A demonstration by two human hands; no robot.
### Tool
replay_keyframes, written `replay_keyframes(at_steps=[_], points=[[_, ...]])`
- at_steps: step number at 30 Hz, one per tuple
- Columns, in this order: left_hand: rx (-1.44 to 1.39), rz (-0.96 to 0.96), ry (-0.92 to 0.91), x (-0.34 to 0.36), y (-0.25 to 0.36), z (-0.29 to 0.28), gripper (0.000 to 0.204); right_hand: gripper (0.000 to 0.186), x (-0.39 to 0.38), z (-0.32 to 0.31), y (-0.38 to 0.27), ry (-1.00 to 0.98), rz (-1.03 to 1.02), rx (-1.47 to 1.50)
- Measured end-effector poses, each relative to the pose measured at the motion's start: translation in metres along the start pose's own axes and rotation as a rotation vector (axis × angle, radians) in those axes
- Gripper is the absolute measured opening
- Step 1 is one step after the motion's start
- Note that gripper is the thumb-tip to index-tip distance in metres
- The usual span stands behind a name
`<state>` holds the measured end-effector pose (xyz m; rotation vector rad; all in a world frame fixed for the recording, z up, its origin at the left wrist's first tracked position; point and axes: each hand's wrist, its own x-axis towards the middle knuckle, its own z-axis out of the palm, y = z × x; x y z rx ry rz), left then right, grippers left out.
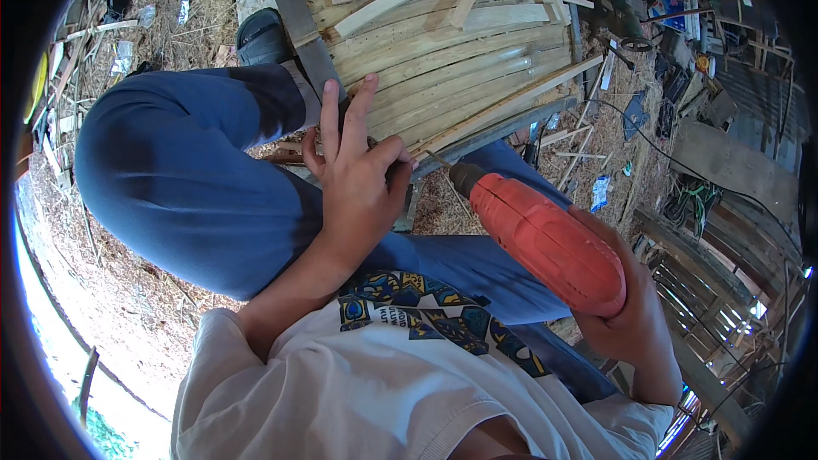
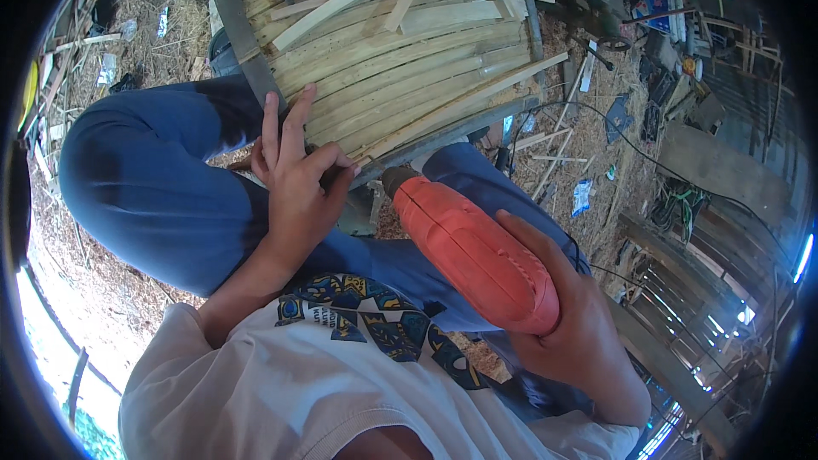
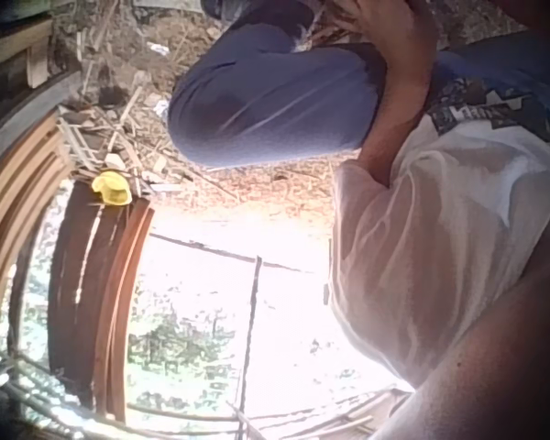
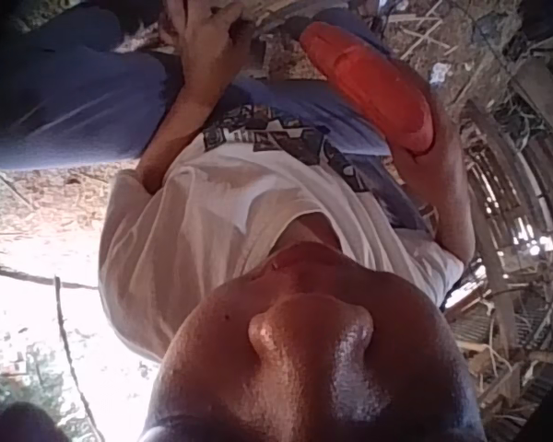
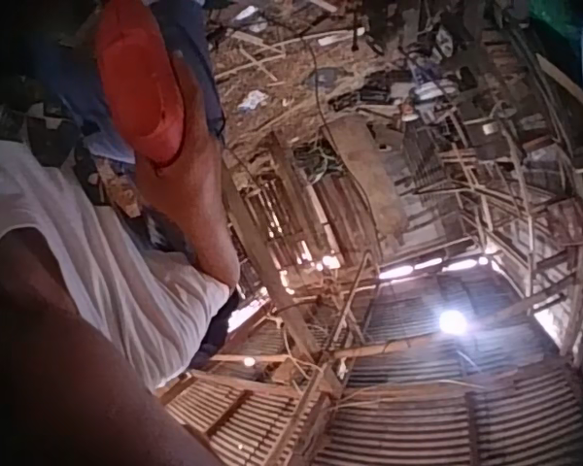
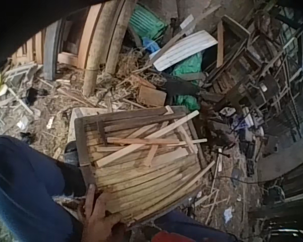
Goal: The person uses a drill to make holes in wooden slats on a frame, then marks a piece of wood using a square and a pen.
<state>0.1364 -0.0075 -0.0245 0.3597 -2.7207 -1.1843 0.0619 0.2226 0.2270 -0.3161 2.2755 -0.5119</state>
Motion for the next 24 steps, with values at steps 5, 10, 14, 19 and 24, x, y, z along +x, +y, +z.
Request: replay_keyframes(at_steps=[5, 10, 14, 19, 24], points=[[0.001, 0.000, 0.009, 0.0001, -0.0007, -0.0001, 0.013, 0.081, 0.0012, -0.0008, -0.0001, -0.010, 0.004, -0.022], [-0.012, -0.010, 0.000, 0.0007, 0.0001, -0.0002, 0.013, 0.085, 0.0006, -0.0020, -0.0005, -0.017, -0.013, -0.046], [-0.013, -0.008, 0.001, 0.0008, -0.0006, -0.0005, 0.013, 0.089, 0.0010, -0.0028, -0.0010, -0.025, -0.034, -0.075], [-0.019, -0.011, -0.009, 0.0009, -0.0006, -0.0010, 0.013, 0.090, 0.0010, -0.0040, -0.0069, -0.067, 0.015, -0.078], [-0.020, 0.003, 0.000, 0.0010, -0.0012, -0.0007, 0.014, 0.088, 0.0029, -0.0056, -0.0025, -0.040, 0.004, -0.046]])
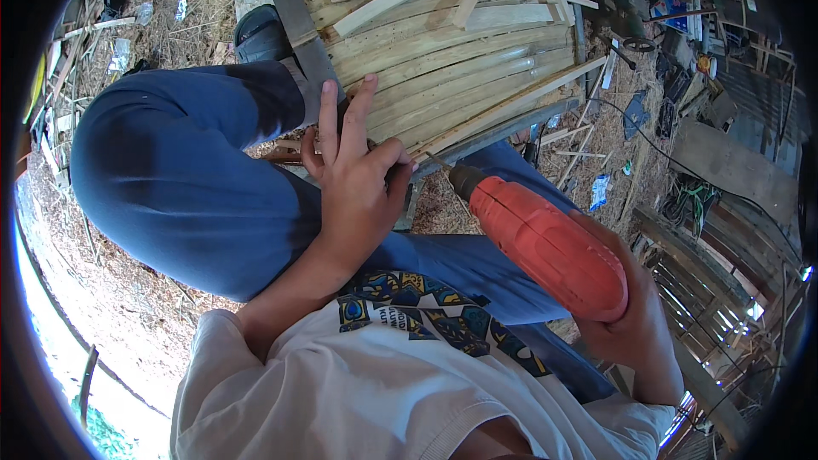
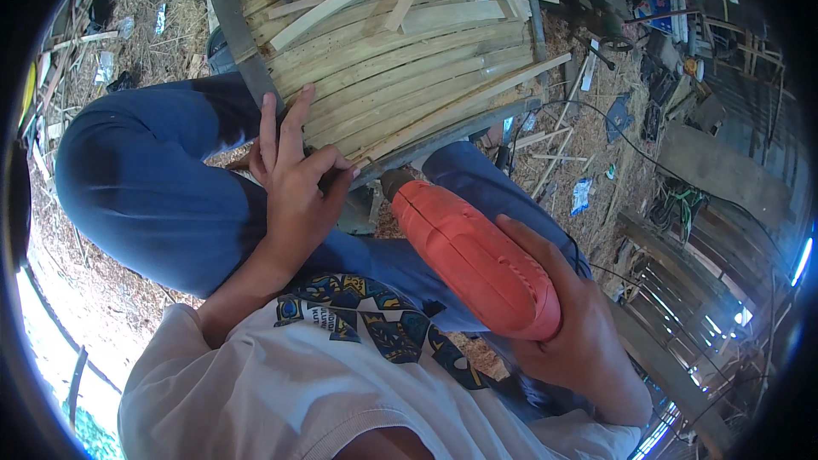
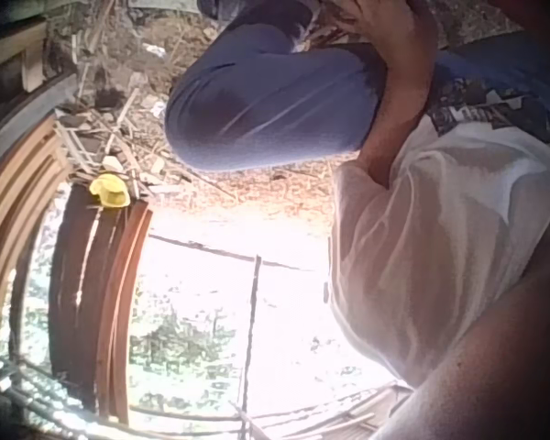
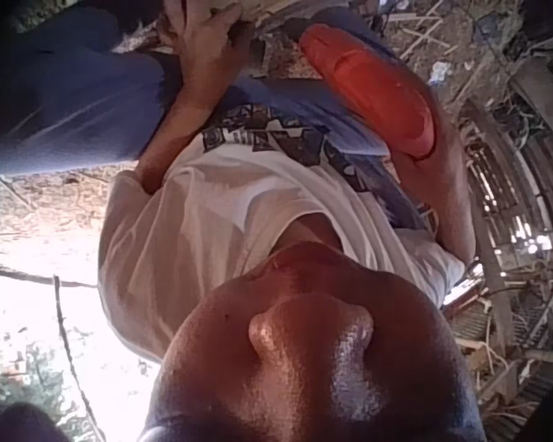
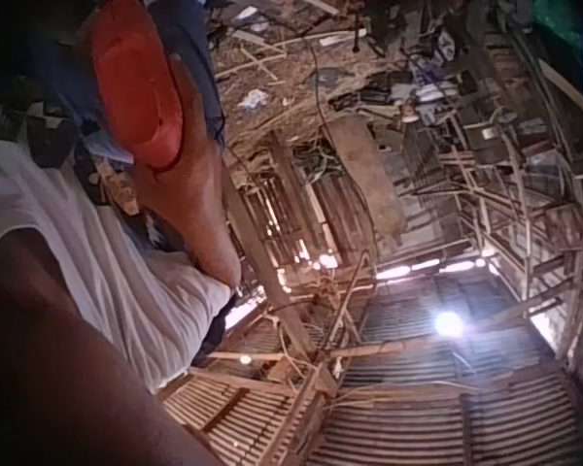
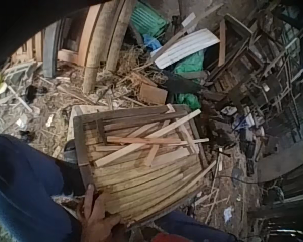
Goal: The person uses a drill to make holes in wooden slats on a frame, then marks a piece of wood using a square and a pen.
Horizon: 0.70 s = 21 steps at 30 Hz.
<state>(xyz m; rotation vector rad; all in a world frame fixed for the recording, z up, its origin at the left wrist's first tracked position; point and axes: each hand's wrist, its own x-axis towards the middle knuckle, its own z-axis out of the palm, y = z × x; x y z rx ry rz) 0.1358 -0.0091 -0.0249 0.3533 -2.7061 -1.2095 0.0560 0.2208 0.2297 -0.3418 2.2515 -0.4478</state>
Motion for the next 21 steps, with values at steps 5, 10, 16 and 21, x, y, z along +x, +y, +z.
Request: replay_keyframes(at_steps=[5, 10, 16, 21], points=[[0.014, 0.003, 0.001, -0.0003, -0.0005, 0.0003, 0.015, 0.086, 0.0018, -0.0006, -0.0005, 0.012, 0.024, 0.018], [0.010, 0.000, 0.000, 0.0000, -0.0002, 0.0000, 0.016, 0.085, 0.0020, -0.0008, -0.0034, 0.009, 0.028, 0.018], [0.003, -0.003, -0.008, -0.0001, 0.0003, -0.0003, 0.015, 0.085, 0.0008, -0.0011, -0.0041, 0.008, 0.018, -0.017], [-0.001, -0.012, -0.013, 0.0001, 0.0008, -0.0022, 0.014, 0.085, 0.0005, -0.0007, -0.0057, -0.003, 0.009, -0.030]])
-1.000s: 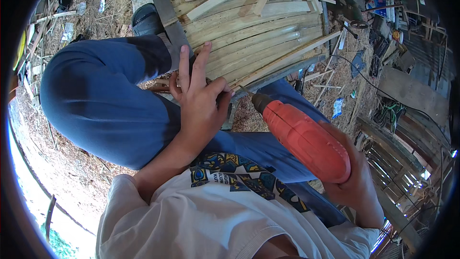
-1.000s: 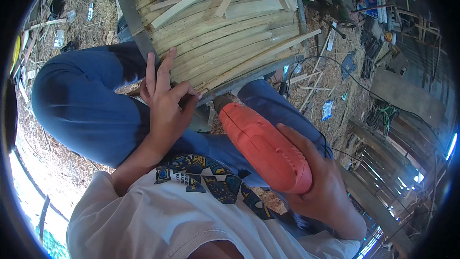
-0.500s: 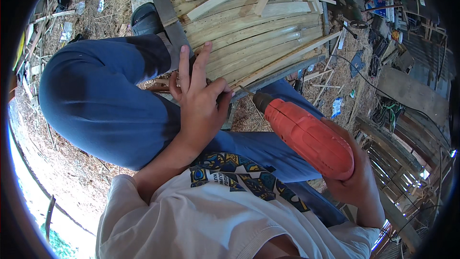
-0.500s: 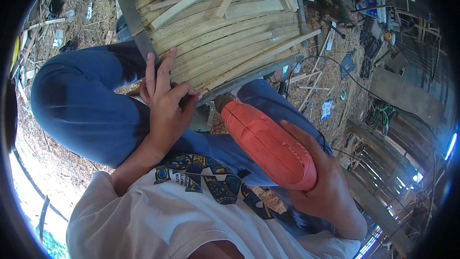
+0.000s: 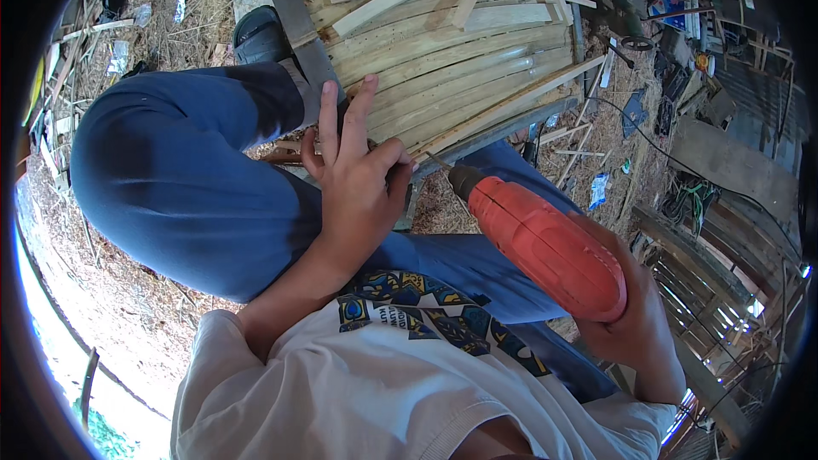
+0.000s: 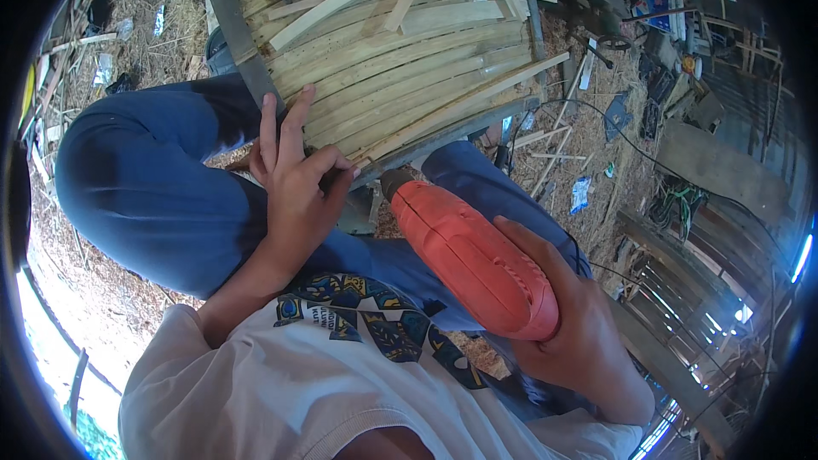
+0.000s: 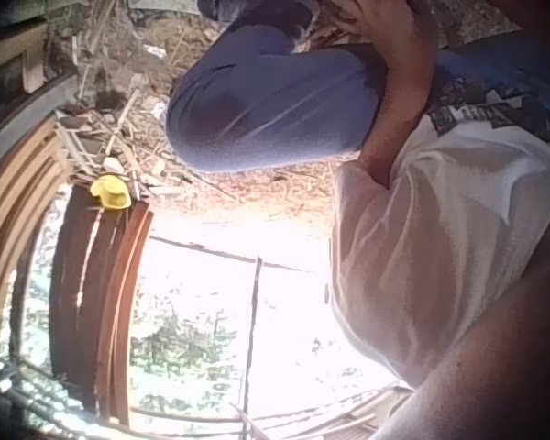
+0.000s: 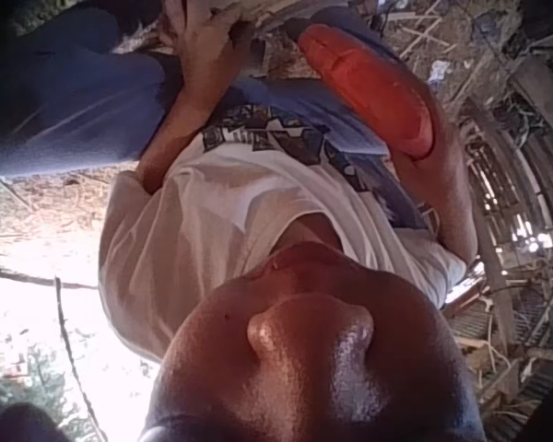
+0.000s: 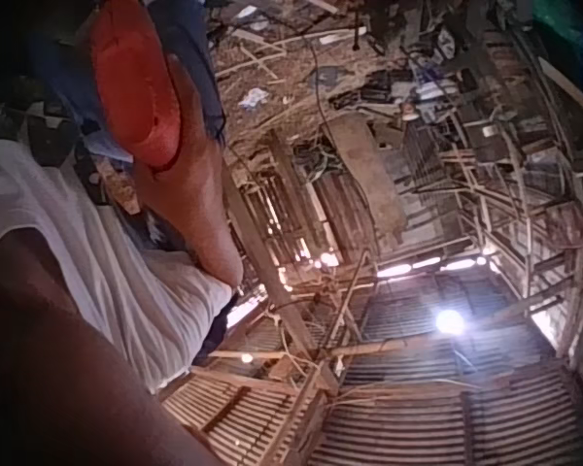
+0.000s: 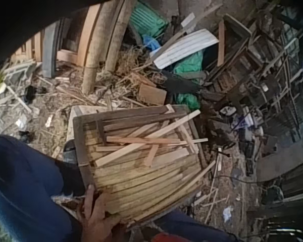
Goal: The person uses a drill to make holes in wooden slats on a frame, then marks a piece of wood using a square and a pen.
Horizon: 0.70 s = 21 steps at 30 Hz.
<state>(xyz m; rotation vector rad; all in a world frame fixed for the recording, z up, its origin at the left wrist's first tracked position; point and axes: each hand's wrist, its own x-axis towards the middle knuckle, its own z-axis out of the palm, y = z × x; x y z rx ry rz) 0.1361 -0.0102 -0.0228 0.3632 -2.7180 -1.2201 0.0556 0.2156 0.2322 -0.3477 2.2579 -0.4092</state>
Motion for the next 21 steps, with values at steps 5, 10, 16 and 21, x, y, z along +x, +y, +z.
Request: replay_keyframes(at_steps=[5, 10, 16, 21], points=[[-0.006, 0.004, 0.007, 0.0008, -0.0001, 0.0020, 0.014, 0.085, -0.0016, 0.0015, -0.0001, 0.011, -0.012, -0.025], [-0.002, 0.003, 0.009, 0.0000, -0.0005, 0.0015, 0.014, 0.087, -0.0018, 0.0024, -0.0024, -0.016, 0.009, -0.028], [0.002, 0.008, 0.016, -0.0001, -0.0006, 0.0016, 0.014, 0.090, 0.0005, -0.0006, -0.0002, -0.007, -0.024, -0.042], [0.013, 0.002, 0.010, 0.0000, 0.0000, 0.0014, 0.014, 0.090, 0.0006, -0.0005, -0.0013, -0.022, 0.019, 0.006]])
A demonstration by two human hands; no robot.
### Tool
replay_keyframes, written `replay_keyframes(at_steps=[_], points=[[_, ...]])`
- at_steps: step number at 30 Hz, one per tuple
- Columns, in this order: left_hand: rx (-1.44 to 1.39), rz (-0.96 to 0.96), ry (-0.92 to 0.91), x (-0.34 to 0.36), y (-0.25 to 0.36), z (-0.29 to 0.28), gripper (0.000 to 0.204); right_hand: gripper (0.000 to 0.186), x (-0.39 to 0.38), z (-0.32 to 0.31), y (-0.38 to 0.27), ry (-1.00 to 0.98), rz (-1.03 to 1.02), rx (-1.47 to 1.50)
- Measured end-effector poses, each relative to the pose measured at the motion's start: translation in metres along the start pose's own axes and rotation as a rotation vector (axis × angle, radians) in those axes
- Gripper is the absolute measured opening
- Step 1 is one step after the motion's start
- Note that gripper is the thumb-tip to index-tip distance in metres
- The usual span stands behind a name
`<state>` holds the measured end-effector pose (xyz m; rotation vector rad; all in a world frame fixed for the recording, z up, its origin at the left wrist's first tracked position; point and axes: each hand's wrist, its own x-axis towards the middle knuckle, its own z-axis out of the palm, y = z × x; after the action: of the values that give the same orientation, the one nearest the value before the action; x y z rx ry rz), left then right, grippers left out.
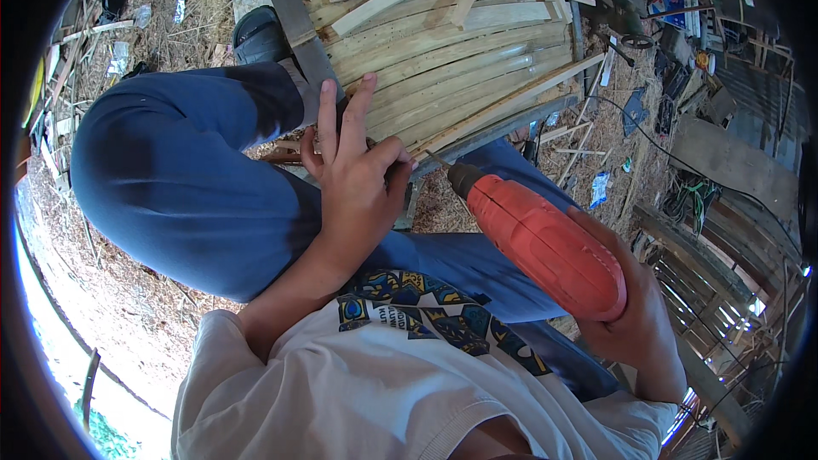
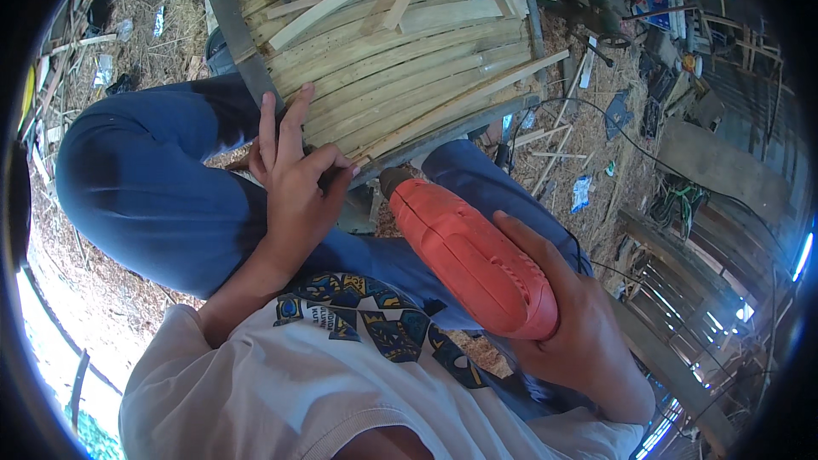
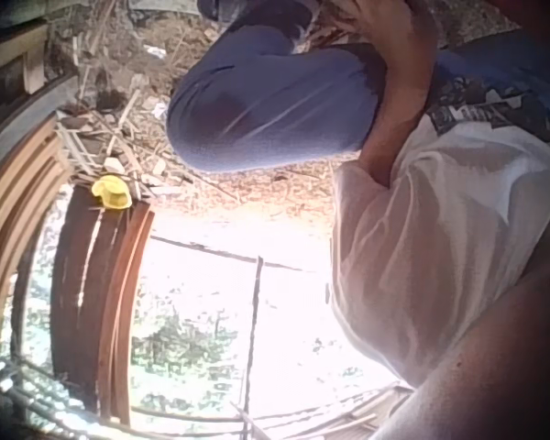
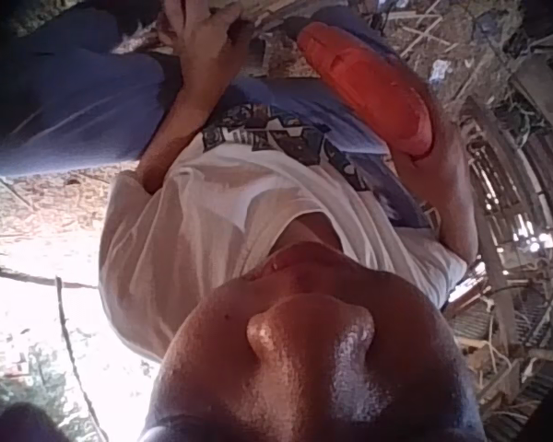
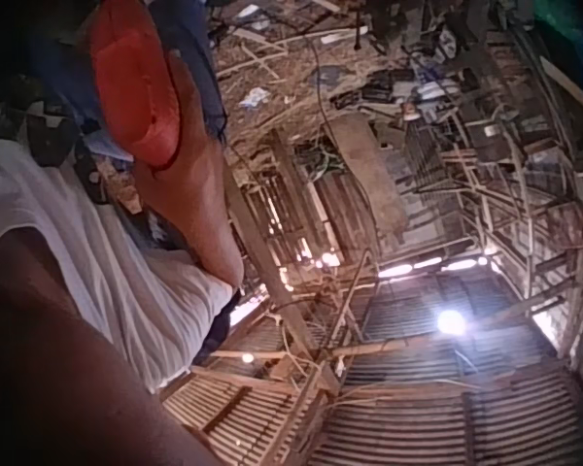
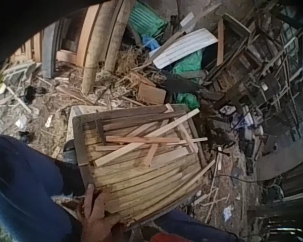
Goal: The person uses a drill to make holes in wooden slats on a frame, then marks a piece of wood using a square and a pen.
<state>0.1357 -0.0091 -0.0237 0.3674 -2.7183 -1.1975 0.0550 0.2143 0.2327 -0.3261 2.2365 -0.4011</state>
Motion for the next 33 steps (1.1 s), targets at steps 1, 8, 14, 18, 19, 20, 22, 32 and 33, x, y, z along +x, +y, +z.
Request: replay_keyframes(at_steps=[1, 8, 14, 18, 19, 20, 22, 32, 33], points=[[-0.004, 0.004, 0.003, 0.0003, -0.0004, 0.0001, 0.014, 0.090, -0.0002, 0.0006, 0.0004, 0.009, -0.017, -0.009], [-0.009, -0.004, -0.001, 0.0008, 0.0006, 0.0001, 0.015, 0.088, -0.0007, 0.0027, 0.0017, 0.032, -0.050, -0.029], [-0.011, 0.009, 0.007, 0.0003, -0.0009, 0.0008, 0.015, 0.091, -0.0003, 0.0034, 0.0034, 0.024, -0.054, -0.033], [-0.011, 0.001, 0.001, 0.0002, 0.0000, -0.0001, 0.014, 0.091, -0.0009, 0.0021, 0.0008, 0.014, -0.031, -0.012], [-0.012, -0.002, -0.002, 0.0001, 0.0002, -0.0004, 0.014, 0.091, -0.0010, 0.0022, 0.0003, 0.022, -0.036, -0.027], [-0.014, -0.004, -0.005, 0.0001, 0.0004, -0.0006, 0.014, 0.091, -0.0012, 0.0023, -0.0003, 0.031, -0.042, -0.042], [-0.015, -0.001, -0.004, 0.0000, -0.0004, -0.0001, 0.014, 0.091, -0.0005, 0.0021, -0.0014, 0.020, -0.038, -0.055], [-0.022, 0.004, -0.005, 0.0006, 0.0001, -0.0007, 0.013, 0.095, 0.0006, -0.0012, 0.0031, 0.015, -0.057, -0.024], [-0.022, 0.004, -0.005, 0.0004, -0.0002, -0.0005, 0.013, 0.095, 0.0007, -0.0014, 0.0022, 0.015, -0.057, -0.024]])
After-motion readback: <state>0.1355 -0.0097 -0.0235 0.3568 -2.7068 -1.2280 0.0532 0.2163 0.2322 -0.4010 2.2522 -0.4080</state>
